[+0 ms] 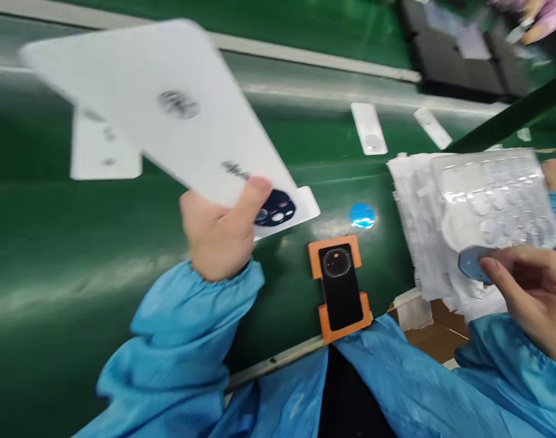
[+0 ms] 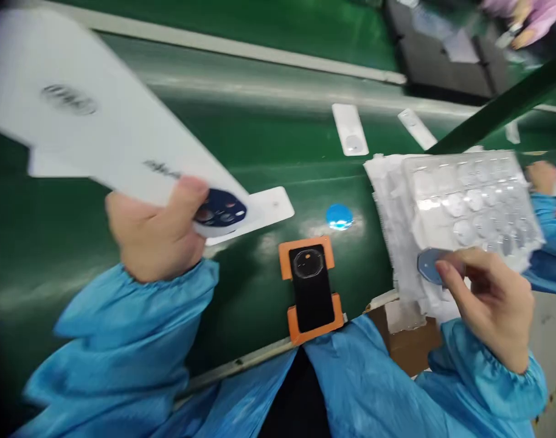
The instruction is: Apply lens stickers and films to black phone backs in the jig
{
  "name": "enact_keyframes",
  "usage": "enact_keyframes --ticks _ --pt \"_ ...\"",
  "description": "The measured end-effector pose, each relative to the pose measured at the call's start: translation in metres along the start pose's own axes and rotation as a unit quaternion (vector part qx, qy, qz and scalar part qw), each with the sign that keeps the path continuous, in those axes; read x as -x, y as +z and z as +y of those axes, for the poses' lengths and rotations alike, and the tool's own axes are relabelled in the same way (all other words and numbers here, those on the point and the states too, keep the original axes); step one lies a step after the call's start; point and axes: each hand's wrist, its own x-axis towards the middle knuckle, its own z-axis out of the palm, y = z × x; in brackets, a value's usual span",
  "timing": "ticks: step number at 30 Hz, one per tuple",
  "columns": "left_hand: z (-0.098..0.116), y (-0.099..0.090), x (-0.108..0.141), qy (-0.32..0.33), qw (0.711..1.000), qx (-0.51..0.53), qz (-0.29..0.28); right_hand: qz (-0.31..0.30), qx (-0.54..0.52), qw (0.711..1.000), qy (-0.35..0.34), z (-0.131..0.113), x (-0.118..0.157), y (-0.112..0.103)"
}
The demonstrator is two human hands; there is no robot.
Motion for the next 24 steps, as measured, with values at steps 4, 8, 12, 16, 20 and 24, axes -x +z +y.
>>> enact_keyframes --ticks 4,8,12,16,20,24 --pt "-0.008 0.011 -0.005 0.089 0.993 0.08 -0.019 -0.28 -0.157 0.945 -0.069 -0.025 0.008 0.061" --pt "-0.008 0.015 -0.009 0.085 0.987 0.121 -0.069 -0.361 -0.243 0.899 0.055 -0.033 0.005 0.146" --pt "-0.005 0.014 -0.009 0.08 0.99 0.1 -0.062 -0.392 -0.233 0.879 0.141 -0.034 0.001 0.185" --pt "-0.001 0.015 -0.006 0.044 0.992 0.107 -0.058 -0.351 -0.164 0.919 0.067 -0.033 0.001 0.188" --pt "0.003 0.016 -0.003 -0.04 0.988 0.147 -0.027 -0.266 -0.112 0.958 -0.001 -0.035 0.004 0.189" --pt "0.005 0.017 -0.002 -0.077 0.984 0.163 -0.009 -0.226 -0.106 0.966 -0.066 -0.034 0.01 0.186"
